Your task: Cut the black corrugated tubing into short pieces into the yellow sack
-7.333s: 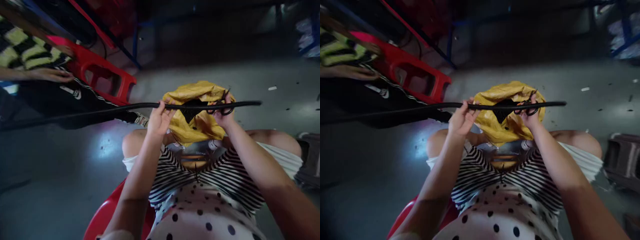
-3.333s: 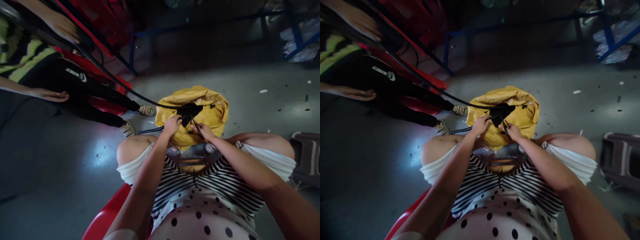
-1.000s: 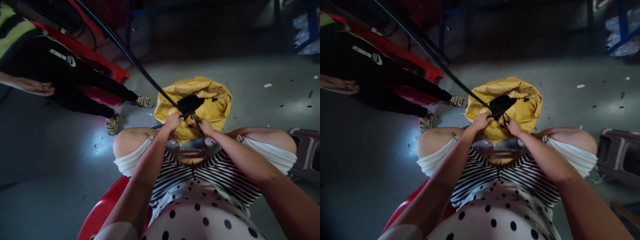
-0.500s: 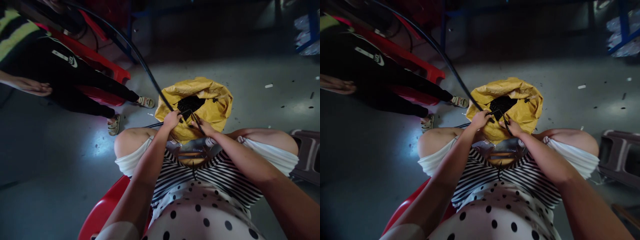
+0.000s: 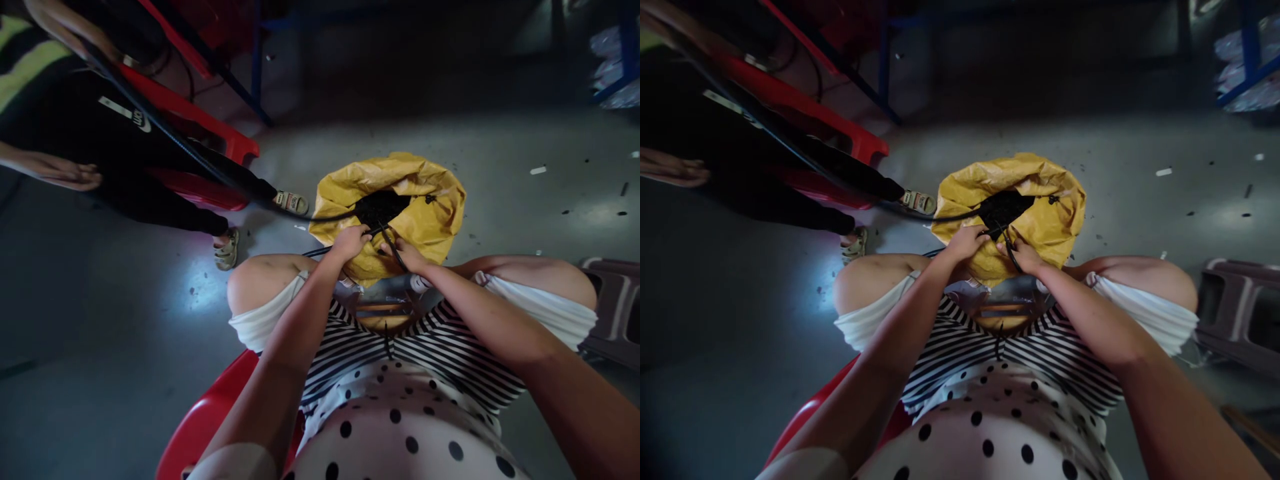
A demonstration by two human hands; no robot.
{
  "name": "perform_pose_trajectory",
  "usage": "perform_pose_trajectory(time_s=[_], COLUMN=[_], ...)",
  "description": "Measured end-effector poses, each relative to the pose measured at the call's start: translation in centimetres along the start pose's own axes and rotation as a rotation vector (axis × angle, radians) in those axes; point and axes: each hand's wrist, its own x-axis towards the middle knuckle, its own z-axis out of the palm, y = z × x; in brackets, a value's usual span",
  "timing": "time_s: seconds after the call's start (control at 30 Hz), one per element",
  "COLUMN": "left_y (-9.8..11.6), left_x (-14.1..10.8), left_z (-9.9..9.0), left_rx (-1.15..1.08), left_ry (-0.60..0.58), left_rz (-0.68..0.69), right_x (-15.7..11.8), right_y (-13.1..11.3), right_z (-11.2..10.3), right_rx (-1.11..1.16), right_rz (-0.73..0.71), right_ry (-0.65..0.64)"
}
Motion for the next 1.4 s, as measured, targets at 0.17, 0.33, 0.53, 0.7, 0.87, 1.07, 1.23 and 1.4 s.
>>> perform_pose_trajectory(time_s=[0.17, 0.33, 0.53, 0.7, 0.87, 1.07, 1.23, 1.4], left_y=[-0.5, -0.8, -0.9, -0.5, -0.2, 0.1, 0.3, 0.4], left_x=[-0.1, -0.3, -0.2, -0.3, -0.6, -0.6, -0.6, -0.6], left_z=[-0.4, -0.7, -0.7, -1.1, -1.6, -1.9, -1.5, -0.9], left_rx=[-0.034, -0.027, -0.016, 0.021, 0.032, 0.057, 0.051, 0.092], left_ry=[0.019, 0.031, 0.021, -0.007, 0.017, 0.054, 0.016, -0.017], left_rz=[-0.032, -0.065, -0.056, -0.086, -0.136, -0.162, -0.093, -0.064], right_x=[0.3, 0.4, 0.3, 0.4, 0.4, 0.0, -0.2, -0.1], right_y=[0.1, 0.1, 0.3, 0.7, 1.0, 0.5, 0.1, 0.1], right_z=[0.1, 0.0, 0.0, 0.2, 0.1, 0.0, 0.0, 0.0], right_rx=[-0.004, -0.015, -0.059, 0.002, 0.063, 0.086, 0.027, 0.041], right_rz=[-0.044, -0.059, -0.056, -0.076, -0.061, -0.068, -0.02, -0.051], right_ry=[0.074, 0.101, 0.122, 0.154, 0.133, 0.006, -0.015, 0.008])
